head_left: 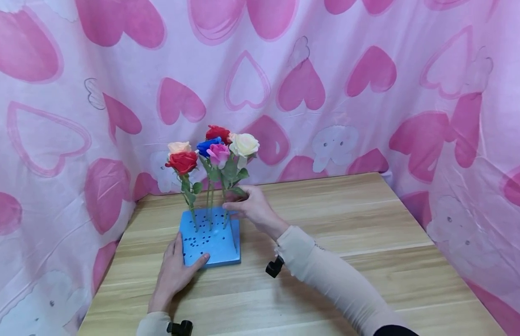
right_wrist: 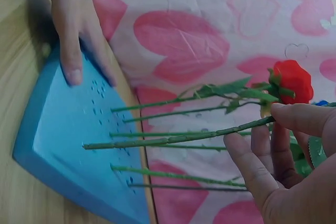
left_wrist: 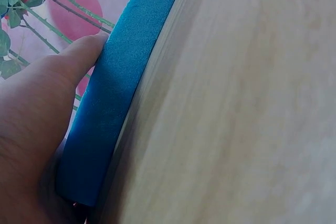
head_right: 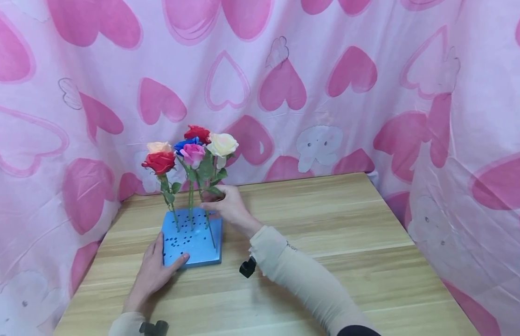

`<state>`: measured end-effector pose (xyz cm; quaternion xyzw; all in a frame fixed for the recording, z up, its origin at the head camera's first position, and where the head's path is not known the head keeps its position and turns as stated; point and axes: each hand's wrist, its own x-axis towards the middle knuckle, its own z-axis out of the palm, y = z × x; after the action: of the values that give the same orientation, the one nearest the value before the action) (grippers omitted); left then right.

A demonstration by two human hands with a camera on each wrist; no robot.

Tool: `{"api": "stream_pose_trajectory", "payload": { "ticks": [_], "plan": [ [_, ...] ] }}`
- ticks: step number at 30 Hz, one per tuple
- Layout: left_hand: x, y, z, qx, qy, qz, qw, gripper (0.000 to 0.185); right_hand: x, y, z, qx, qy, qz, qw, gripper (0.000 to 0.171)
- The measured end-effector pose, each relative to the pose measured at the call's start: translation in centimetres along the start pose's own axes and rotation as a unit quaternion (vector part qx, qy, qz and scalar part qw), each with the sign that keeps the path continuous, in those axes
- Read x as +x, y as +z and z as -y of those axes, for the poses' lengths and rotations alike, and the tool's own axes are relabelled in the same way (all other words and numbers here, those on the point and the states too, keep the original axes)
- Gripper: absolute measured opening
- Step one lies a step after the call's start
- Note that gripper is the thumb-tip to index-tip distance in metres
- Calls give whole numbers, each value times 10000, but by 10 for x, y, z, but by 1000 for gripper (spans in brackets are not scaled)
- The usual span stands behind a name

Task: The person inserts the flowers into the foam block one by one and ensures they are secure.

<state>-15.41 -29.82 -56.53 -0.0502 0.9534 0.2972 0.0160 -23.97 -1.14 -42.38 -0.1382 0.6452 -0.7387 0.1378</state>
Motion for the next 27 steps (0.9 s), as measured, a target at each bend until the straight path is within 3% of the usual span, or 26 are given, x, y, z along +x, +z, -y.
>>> {"api": "stream_pose_trajectory", "payload": {
  "ticks": [17,27],
  "plan": [
    [3,1,0,10,41,-86,10000,137,14,34,-11,68,-288,-133,9995,35],
    [2,1,0,-3,-13,-69,10000,137,19,58,-20,36,-366,78,9993,47]
  ]
}}
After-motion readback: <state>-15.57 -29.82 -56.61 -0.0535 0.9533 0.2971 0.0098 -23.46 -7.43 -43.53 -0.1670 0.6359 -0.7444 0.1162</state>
